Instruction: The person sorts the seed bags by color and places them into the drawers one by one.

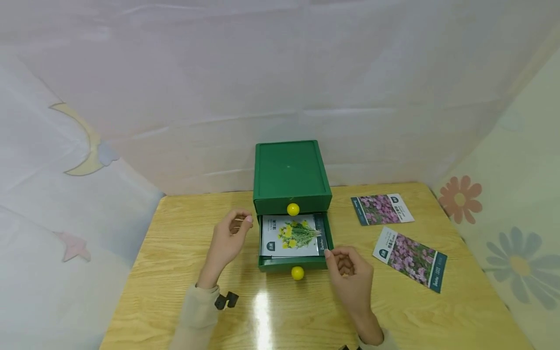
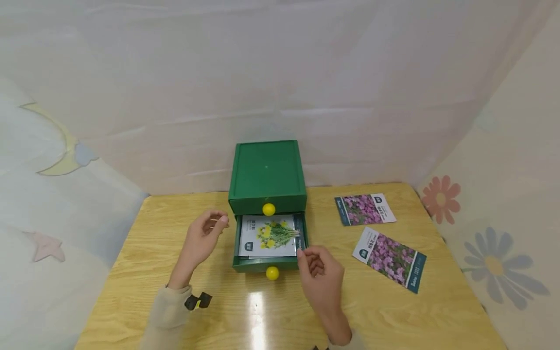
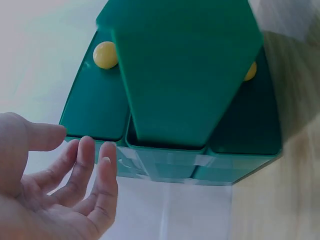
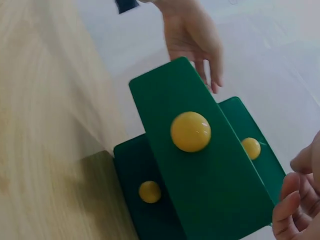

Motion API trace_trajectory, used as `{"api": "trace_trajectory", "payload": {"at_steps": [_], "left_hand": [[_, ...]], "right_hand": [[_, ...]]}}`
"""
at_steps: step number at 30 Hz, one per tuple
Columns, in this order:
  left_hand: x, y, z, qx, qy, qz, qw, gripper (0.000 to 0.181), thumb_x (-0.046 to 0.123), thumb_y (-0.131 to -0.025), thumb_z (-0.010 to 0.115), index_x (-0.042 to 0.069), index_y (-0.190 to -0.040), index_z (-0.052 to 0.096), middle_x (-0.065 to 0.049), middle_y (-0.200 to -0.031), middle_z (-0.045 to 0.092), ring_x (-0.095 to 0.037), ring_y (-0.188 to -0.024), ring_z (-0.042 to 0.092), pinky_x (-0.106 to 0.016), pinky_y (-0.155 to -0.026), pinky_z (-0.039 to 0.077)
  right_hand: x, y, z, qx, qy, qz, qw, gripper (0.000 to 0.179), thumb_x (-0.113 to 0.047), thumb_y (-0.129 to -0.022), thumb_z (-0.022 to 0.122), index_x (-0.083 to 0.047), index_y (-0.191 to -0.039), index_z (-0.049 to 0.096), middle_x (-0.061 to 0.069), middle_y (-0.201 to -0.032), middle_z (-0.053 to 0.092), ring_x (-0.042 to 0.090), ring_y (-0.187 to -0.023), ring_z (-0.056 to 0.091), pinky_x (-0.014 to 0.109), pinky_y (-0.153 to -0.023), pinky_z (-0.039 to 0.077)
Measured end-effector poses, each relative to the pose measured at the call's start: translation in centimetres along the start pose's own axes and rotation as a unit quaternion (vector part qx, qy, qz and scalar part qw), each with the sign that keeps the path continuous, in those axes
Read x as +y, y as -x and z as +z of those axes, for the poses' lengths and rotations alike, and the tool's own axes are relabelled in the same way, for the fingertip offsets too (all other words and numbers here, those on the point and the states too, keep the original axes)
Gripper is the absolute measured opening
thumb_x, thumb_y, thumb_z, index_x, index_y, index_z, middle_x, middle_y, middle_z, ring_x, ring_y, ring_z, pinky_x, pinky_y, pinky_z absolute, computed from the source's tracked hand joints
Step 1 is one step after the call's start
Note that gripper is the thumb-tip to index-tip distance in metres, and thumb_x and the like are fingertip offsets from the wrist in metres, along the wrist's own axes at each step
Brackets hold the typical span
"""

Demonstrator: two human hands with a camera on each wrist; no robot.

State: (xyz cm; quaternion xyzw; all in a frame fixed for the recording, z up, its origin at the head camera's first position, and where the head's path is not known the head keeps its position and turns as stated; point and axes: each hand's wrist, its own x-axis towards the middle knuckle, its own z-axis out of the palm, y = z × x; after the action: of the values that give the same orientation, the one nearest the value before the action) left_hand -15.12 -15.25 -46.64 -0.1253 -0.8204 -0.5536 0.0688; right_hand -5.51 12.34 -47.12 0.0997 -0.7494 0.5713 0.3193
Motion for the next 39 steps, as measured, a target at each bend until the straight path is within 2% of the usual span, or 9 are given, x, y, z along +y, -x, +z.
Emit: {"api": "trace_trajectory", "payload": {"at_steps": [4, 8, 12, 16, 19, 22, 26, 33, 39], "left_hand": [[1.2, -1.1, -0.1, 0.011, 0.011, 0.038, 0.9991, 0.022, 0.024, -0.100, 0.057, 0.010, -0.117, 0.063, -0.011, -0.115, 0.063, -0.025, -0.103, 0.064, -0.047, -0.086, 0.053], [2.7, -2.0, -0.1, 0.020, 0.021, 0.106, 0.9940, 0.025, 0.005, -0.098, 0.058, -0.002, -0.122, 0.059, -0.019, -0.123, 0.058, -0.036, -0.111, 0.058, -0.052, -0.087, 0.052], [2.2, -3.4, 0.1, 0.016, 0.007, 0.157, 0.9874, 0.034, 0.005, -0.096, 0.060, -0.001, -0.129, 0.056, -0.019, -0.135, 0.051, -0.032, -0.124, 0.049, -0.054, -0.090, 0.050], [0.9, -4.7, 0.3, 0.001, -0.022, 0.175, 0.9842, 0.038, 0.014, -0.097, 0.062, 0.007, -0.134, 0.056, -0.007, -0.144, 0.046, -0.022, -0.131, 0.043, -0.051, -0.096, 0.046], [0.3, -5.2, 0.4, -0.012, -0.039, 0.191, 0.9808, 0.038, 0.017, -0.097, 0.062, 0.009, -0.134, 0.056, -0.002, -0.146, 0.045, -0.020, -0.133, 0.041, -0.048, -0.102, 0.042], [-0.2, -5.4, 0.5, -0.024, -0.042, 0.208, 0.9769, 0.036, 0.018, -0.098, 0.060, 0.009, -0.133, 0.058, -0.003, -0.146, 0.045, -0.020, -0.136, 0.038, -0.045, -0.108, 0.036], [-0.6, -5.5, 0.7, -0.035, -0.029, 0.215, 0.9756, 0.032, 0.017, -0.100, 0.057, 0.010, -0.130, 0.060, -0.004, -0.145, 0.047, -0.020, -0.135, 0.040, -0.040, -0.109, 0.036], [-1.2, -5.6, 1.1, -0.030, 0.003, 0.224, 0.9741, 0.028, 0.011, -0.099, 0.057, 0.011, -0.127, 0.062, -0.004, -0.143, 0.048, -0.021, -0.133, 0.043, -0.037, -0.104, 0.042], [-1.7, -5.8, 1.5, -0.008, -0.004, 0.253, 0.9674, 0.030, 0.004, -0.097, 0.059, 0.011, -0.126, 0.063, -0.004, -0.142, 0.050, -0.023, -0.131, 0.046, -0.037, -0.102, 0.044]], "right_hand": [[1.1, 1.2, 0.5, 0.013, -0.010, -0.038, 0.9991, 0.018, 0.018, -0.078, 0.069, 0.002, -0.086, 0.066, 0.005, -0.068, 0.062, 0.010, -0.048, 0.052, 0.018, -0.040, 0.043], [1.4, 2.3, 1.2, 0.003, -0.016, -0.063, 0.9979, 0.021, 0.019, -0.076, 0.070, 0.002, -0.088, 0.066, 0.005, -0.071, 0.061, 0.010, -0.051, 0.054, 0.017, -0.044, 0.045], [0.5, 2.9, 1.9, -0.021, -0.019, -0.090, 0.9955, 0.026, 0.021, -0.072, 0.071, 0.001, -0.089, 0.067, 0.007, -0.074, 0.061, 0.011, -0.055, 0.055, 0.017, -0.047, 0.047], [0.1, 3.6, 2.6, -0.047, -0.023, -0.108, 0.9928, 0.030, 0.022, -0.069, 0.072, 0.002, -0.090, 0.067, 0.008, -0.079, 0.061, 0.012, -0.059, 0.055, 0.017, -0.049, 0.047], [0.5, 4.2, 3.1, -0.053, -0.019, -0.113, 0.9920, 0.032, 0.021, -0.066, 0.074, 0.003, -0.091, 0.067, 0.010, -0.083, 0.061, 0.013, -0.063, 0.056, 0.019, -0.050, 0.048], [1.5, 4.9, 3.5, -0.051, 0.005, -0.121, 0.9914, 0.032, 0.018, -0.064, 0.078, 0.003, -0.091, 0.068, 0.011, -0.086, 0.061, 0.015, -0.066, 0.058, 0.018, -0.055, 0.050], [3.3, 6.1, 4.1, -0.044, 0.039, -0.132, 0.9895, 0.030, 0.010, -0.066, 0.081, 0.001, -0.092, 0.071, 0.010, -0.089, 0.061, 0.017, -0.069, 0.060, 0.013, -0.063, 0.050], [4.4, 7.1, 4.9, -0.035, 0.056, -0.123, 0.9902, 0.035, 0.006, -0.068, 0.083, -0.002, -0.101, 0.073, 0.010, -0.100, 0.060, 0.018, -0.080, 0.064, 0.017, -0.073, 0.053], [4.5, 7.2, 5.1, -0.034, 0.047, -0.118, 0.9912, 0.036, 0.006, -0.069, 0.082, -0.001, -0.103, 0.073, 0.012, -0.102, 0.059, 0.019, -0.083, 0.065, 0.024, -0.071, 0.056]]}}
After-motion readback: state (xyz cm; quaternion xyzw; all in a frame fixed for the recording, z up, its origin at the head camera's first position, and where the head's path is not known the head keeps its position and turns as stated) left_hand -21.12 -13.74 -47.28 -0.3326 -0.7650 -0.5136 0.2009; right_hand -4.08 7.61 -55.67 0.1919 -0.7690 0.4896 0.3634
